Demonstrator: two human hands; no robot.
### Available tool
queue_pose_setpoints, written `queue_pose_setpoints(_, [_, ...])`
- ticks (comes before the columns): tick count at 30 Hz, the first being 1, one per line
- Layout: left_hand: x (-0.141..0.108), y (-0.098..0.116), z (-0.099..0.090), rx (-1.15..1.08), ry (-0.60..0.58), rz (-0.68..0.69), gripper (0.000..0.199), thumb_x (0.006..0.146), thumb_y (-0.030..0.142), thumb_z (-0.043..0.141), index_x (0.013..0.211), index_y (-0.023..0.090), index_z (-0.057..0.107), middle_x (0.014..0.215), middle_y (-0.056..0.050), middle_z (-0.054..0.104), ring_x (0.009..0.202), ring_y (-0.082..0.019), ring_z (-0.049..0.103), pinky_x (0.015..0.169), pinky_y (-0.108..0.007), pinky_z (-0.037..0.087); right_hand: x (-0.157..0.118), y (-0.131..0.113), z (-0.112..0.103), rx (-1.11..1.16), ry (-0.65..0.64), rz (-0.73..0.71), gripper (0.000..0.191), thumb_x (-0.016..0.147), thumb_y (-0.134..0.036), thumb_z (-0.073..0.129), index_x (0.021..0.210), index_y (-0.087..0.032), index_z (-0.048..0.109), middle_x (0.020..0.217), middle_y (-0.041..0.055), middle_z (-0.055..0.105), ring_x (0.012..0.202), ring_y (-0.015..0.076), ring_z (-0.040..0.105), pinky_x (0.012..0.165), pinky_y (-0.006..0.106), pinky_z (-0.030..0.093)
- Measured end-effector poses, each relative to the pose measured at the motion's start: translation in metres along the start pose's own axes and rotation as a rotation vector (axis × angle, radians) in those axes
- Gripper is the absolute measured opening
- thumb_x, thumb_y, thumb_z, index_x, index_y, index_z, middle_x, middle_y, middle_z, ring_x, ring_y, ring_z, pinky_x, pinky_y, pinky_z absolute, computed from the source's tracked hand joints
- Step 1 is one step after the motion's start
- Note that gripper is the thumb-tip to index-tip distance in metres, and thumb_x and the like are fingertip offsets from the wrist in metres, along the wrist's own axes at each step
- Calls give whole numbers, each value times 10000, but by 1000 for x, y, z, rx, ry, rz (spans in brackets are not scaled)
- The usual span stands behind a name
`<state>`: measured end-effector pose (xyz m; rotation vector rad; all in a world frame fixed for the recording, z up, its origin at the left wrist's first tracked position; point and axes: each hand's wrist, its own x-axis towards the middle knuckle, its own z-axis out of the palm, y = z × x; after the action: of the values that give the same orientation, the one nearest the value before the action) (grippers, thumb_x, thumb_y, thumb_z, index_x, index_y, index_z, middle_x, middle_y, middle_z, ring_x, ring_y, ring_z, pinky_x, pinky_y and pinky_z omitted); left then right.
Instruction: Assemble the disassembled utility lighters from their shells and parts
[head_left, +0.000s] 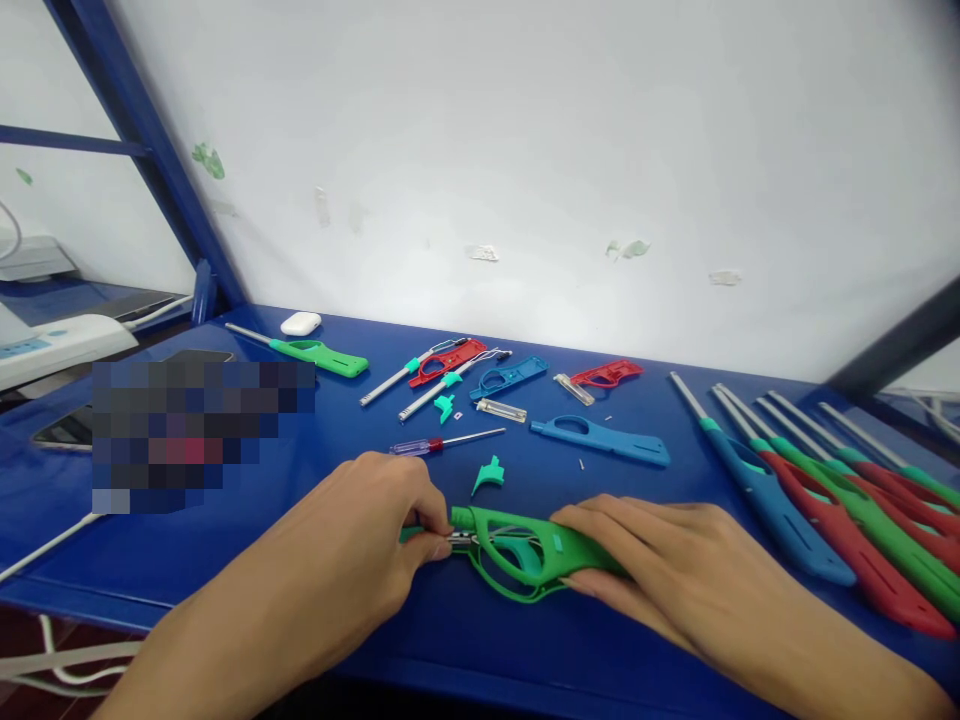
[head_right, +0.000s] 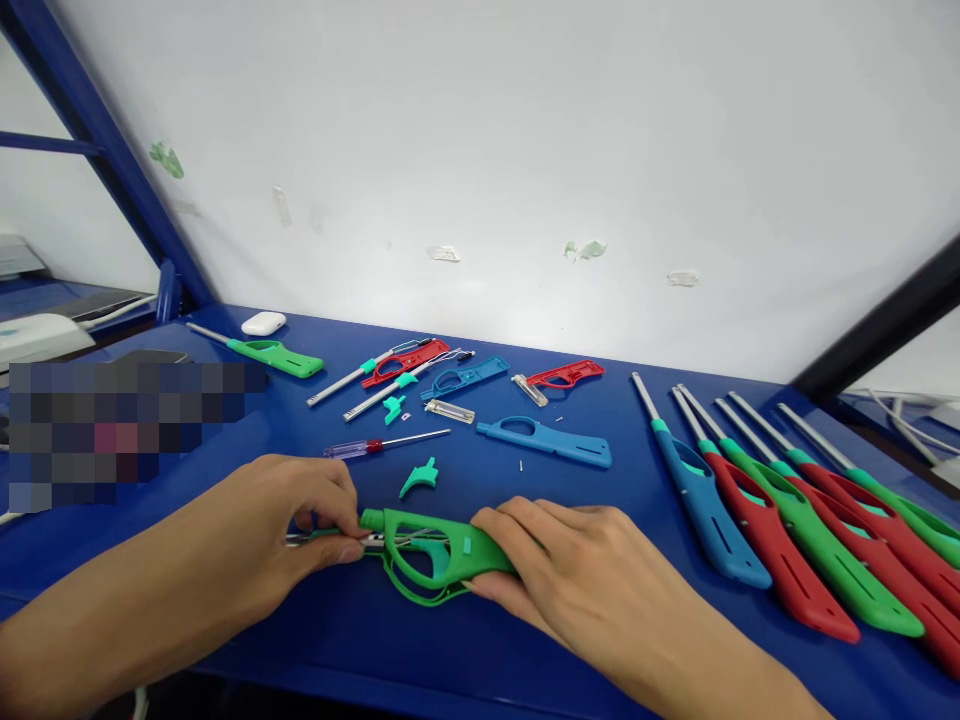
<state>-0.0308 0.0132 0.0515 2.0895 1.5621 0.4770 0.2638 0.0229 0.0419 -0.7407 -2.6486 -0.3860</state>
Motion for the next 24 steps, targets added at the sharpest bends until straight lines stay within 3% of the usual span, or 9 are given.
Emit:
queue_pose_setpoints(8, [4,-10,5,62,-11,55,34,912,334,691,918,301,697,996,31,711,925,-196,650,837,-309,493,0,0,1,-17,-9,4,404,1141,-406,288,1141,-174,619,907,26,752,673,160,739,537,295,513])
queue_pose_setpoints(14, [5,-2,-1,43,-34,-10,82,871,285,674,794,301,698,882,48,724,847,-194,669,815,-321,498,-1,0,3,3,-5,10,393,1140,-394,309,1151,-164,628,921,33,752,678,150,735,585,273,537])
queue_pose_setpoints(24, [1,7,2,132,11,-16,106,856,238,679,812,319,731,884,39,749,847,-202,678,754,-323,472,-1,0,3,7,-15,33,399,1141,-410,297,1169,-186,626,938,26,757,697,154,746,583,275,532])
